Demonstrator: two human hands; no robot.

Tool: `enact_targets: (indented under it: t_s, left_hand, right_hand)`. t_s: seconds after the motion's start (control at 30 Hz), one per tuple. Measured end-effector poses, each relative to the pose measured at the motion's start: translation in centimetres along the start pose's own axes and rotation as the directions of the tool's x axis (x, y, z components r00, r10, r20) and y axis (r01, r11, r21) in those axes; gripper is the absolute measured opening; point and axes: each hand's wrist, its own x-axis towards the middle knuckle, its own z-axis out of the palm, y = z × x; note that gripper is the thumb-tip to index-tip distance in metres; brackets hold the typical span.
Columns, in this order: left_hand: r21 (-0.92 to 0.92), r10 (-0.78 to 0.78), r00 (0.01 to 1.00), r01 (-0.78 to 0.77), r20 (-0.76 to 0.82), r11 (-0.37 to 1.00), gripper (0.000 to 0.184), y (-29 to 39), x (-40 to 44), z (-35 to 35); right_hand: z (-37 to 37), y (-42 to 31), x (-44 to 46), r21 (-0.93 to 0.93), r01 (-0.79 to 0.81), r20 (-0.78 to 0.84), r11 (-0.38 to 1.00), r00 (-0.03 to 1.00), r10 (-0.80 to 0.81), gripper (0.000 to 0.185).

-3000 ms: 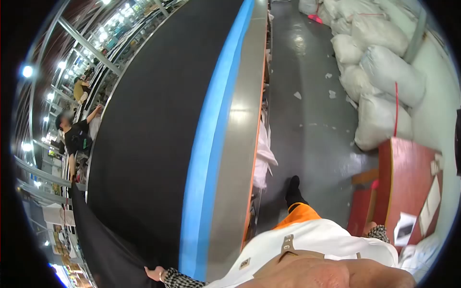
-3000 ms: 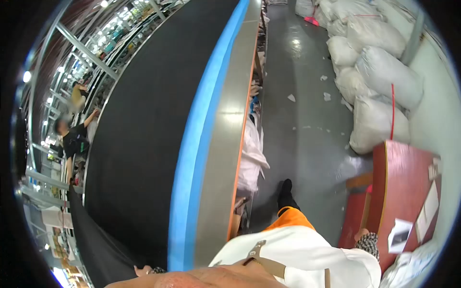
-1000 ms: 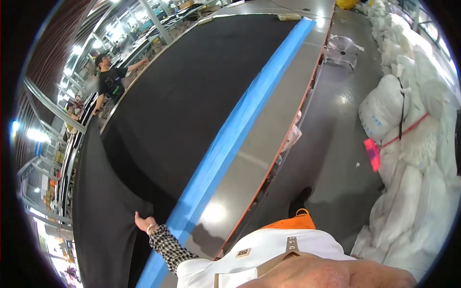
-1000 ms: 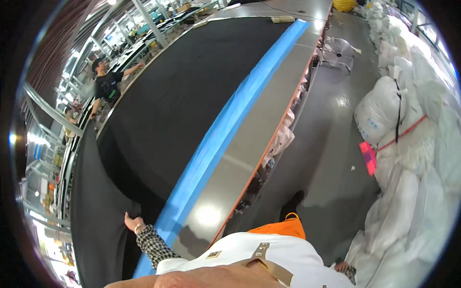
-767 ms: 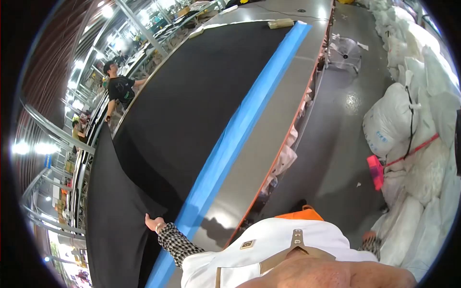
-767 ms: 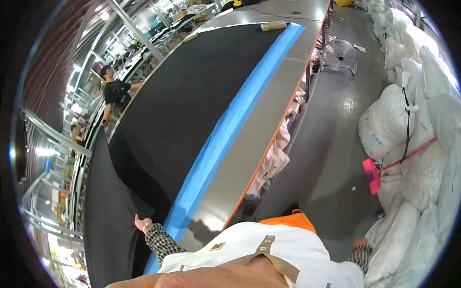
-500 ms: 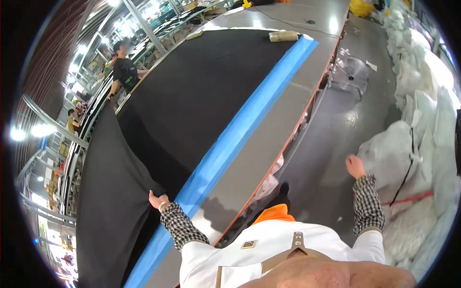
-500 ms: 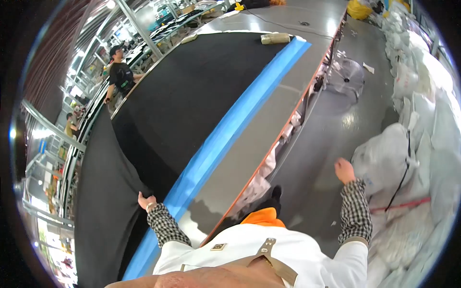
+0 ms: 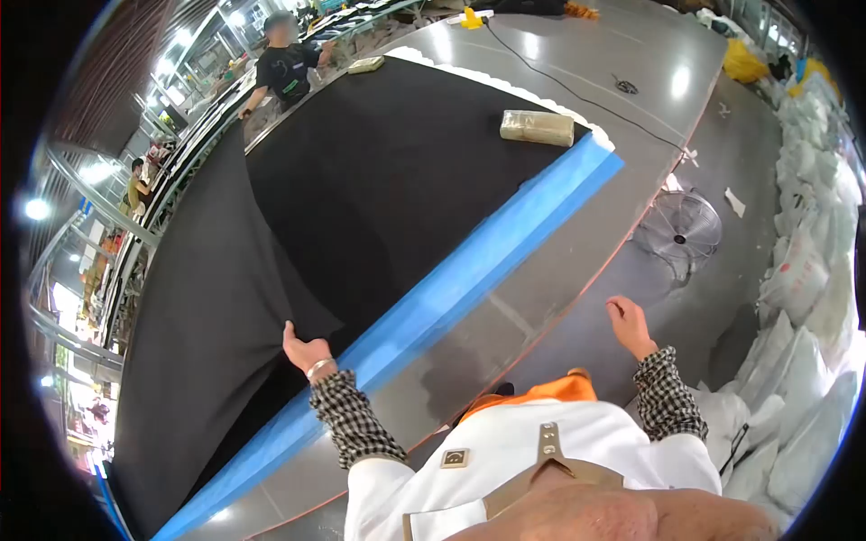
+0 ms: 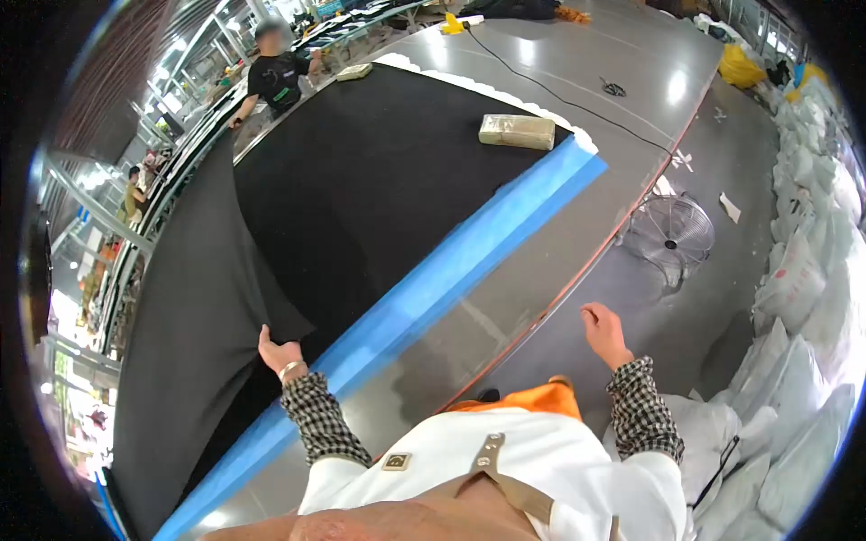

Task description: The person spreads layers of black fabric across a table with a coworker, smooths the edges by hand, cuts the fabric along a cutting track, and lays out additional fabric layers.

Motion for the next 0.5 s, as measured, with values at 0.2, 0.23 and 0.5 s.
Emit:
enact_targets:
  t_s: [0.2,0.23,0.5]
  left_hand:
    - [-0.064,0.157,0.987,-0.155,0.037,0.986,0.056,19.8,-13.8,15.6]
    - [-0.039,0.154,0.988,-0.154,0.001,0.987,0.056,23.0,-14.7,17.4]
    - [0.055,0.397,0.910,-0.405,0.122,0.912,0.060,47.0,-19.2,36.5]
  right_hand:
    - [-7.2,13.1,17.5,0.035,0.152,0.087,0.988,0.984,-0.155,0.015]
    - [-8.4,13.8,20.9,0.051,0.217,0.092,0.975,0.971,-0.221,0.015]
    - [-15.5,17.9,44.6,0.186,0.480,0.232,0.857,0.826,-0.513,0.014]
